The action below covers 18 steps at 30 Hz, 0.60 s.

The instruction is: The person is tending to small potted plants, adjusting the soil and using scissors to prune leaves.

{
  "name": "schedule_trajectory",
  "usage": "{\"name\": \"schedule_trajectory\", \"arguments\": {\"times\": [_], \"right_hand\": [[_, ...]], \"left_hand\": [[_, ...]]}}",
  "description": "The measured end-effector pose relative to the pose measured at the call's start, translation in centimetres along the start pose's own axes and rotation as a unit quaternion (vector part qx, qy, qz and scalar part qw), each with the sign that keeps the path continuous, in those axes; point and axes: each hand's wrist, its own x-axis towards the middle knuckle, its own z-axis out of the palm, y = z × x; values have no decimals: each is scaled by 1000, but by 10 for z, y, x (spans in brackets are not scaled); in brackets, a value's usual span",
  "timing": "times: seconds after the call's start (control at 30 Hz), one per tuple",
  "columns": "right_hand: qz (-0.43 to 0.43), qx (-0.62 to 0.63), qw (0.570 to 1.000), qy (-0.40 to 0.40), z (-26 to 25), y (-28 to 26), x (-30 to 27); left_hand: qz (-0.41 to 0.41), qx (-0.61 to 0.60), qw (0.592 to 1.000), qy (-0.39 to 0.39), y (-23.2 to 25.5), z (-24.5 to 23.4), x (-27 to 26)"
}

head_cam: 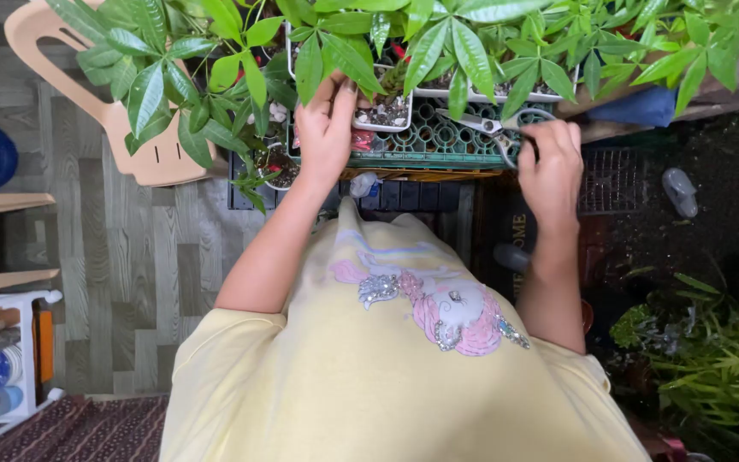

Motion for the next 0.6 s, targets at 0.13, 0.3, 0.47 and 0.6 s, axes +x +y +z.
{"name": "schedule_trajectory", "arguments": {"times": [0.13,0.3,0.47,0.6], "right_hand": [[-2,-85,994,-70,-5,9,-6],[4,-151,981,-118,-6,15,3],[-25,-85,986,-144,-17,33,-3],[140,125,966,-180,-25,36,-16]], "left_hand": [[-12,-4,1000,-12,-20,-4,-2],[-22,-83,996,-35,-19,0,1],[-36,-62,997,-30,-23,1,1],[-54,-98,994,-21,-30,2,4]]}}
